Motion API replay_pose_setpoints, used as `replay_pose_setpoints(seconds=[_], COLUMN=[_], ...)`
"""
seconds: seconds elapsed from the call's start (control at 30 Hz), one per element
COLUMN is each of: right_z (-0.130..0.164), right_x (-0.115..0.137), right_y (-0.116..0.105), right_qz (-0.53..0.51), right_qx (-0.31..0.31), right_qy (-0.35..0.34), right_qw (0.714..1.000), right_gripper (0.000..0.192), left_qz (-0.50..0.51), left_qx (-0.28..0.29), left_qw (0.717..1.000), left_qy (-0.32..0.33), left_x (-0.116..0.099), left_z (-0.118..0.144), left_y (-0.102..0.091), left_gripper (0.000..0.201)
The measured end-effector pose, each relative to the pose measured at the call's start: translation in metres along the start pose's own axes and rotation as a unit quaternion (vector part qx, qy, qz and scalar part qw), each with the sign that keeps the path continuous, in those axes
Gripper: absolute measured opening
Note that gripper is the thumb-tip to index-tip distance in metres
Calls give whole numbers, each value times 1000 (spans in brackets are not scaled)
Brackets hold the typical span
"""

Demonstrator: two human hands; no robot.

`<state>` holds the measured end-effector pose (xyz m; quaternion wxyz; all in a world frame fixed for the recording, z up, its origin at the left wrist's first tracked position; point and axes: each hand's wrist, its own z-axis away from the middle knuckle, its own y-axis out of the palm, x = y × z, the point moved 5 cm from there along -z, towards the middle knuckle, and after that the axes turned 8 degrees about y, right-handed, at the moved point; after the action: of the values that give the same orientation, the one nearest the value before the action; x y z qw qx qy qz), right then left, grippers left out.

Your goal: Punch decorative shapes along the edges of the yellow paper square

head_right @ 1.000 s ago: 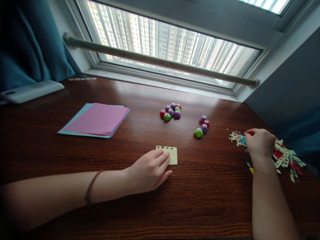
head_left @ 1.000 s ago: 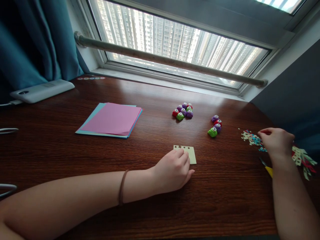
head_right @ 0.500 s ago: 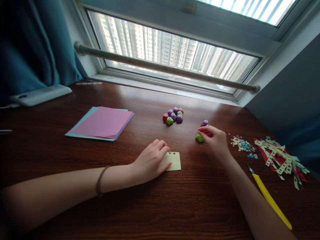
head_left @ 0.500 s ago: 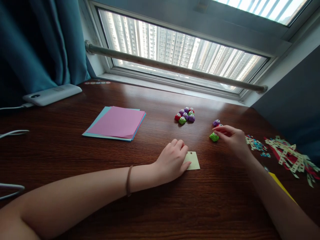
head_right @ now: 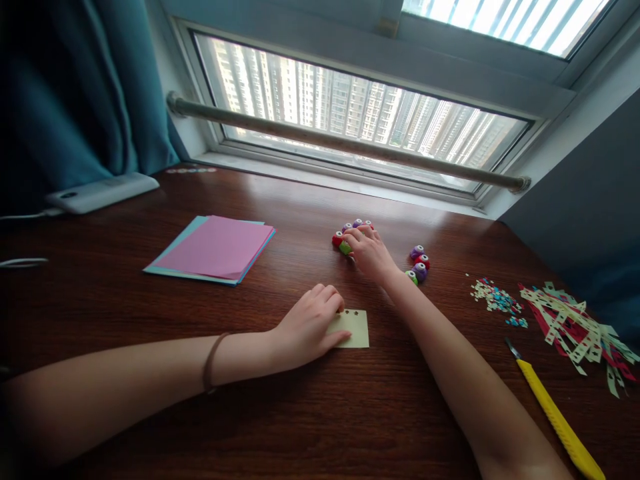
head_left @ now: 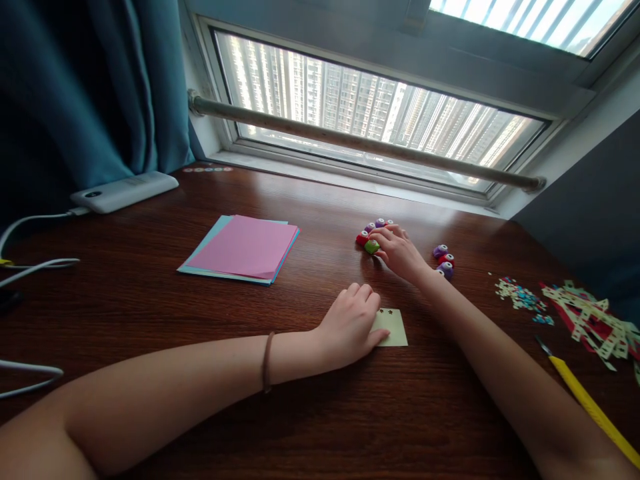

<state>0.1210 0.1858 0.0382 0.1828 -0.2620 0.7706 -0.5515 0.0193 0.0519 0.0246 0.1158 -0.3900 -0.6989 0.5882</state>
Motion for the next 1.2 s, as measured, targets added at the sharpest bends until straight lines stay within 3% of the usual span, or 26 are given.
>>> replay_pose_setpoints(seconds=[0.2, 0.37, 0.57, 0.67, 1.2], right_z=[23, 80, 130, 136, 136], right_x=[0, 3, -4, -5, 7], right_y=[-18, -36, -35, -32, -38], right_qz=[-123, -300, -356, -380, -317], right_qx=[-17, -9, 36, 54, 48], right_qy=[29, 94, 182, 197, 161], right_qw=[992, 949, 916, 902, 933], right_gripper=[11, 16, 21, 25, 29], left_qz=[21, 50, 90, 107, 89], left_qx=[-1, 9, 28, 30, 20], left_qw=[1000, 999, 995, 993, 996], left_qy=[-8, -12, -25, -30, -17], left_x=[2, 3, 7, 8, 8], left_z=[-1, -1, -4, -6, -4], left_y=[2, 3, 5, 5, 7], left_gripper=[30, 33, 32, 29, 33])
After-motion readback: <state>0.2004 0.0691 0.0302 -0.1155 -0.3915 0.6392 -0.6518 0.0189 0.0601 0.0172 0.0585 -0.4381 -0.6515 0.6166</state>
